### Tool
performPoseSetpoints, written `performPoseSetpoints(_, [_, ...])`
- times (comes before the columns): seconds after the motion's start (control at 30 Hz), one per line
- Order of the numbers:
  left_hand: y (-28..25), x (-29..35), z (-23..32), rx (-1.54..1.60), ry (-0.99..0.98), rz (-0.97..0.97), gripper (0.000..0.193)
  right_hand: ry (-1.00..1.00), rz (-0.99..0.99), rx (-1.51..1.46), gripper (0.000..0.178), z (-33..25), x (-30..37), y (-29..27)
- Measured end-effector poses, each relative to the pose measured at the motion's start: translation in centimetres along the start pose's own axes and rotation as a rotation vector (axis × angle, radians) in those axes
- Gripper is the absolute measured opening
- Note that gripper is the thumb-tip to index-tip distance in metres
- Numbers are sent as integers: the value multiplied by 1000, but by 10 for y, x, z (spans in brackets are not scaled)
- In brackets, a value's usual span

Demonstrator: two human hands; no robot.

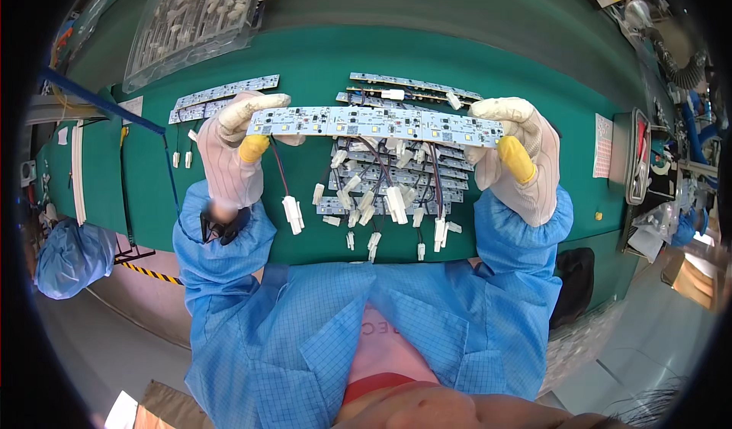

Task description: Assembling components onto printed circuit boards at a manual assembly station.

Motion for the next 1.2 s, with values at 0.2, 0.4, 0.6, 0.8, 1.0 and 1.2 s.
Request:
performPoseSetpoints(0.2, [-2, 3, -10, 49, 82, 27, 53, -34, 41, -22, 39, 1, 1, 5])
performPoseSetpoints(0.4, [-3, 4, -21, 209, 113, 35, 55, 61, 104, 63, 38, -9, 4, 6])
performPoseSetpoints(0.6, [-1, -4, -15, -106, -46, 130, 63, 57, -2, -17, 52, -16, 1, 9])
performPoseSetpoints(0.8, [-1, -5, -13, -116, -86, 87, 65, 48, 11, -33, 52, -15, 1, 7])
performPoseSetpoints(1.0, [0, 0, -13, 93, 21, 166, 59, -47, 17, 20, 50, 2, -5, 1])
performPoseSetpoints(1.2, [5, 4, -2, 236, 0, 72, 54, -17, 79, -10, 65, 6, -13, 3])
Point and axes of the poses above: each hand's wrist, its own x-axis away from the middle knuckle, its own y-axis out of the palm, z = x × y, the point moved 2 cm from there along -x, towards the middle knuckle, and after that the axes turned 1 degree about -y, right-handed, at the moved point
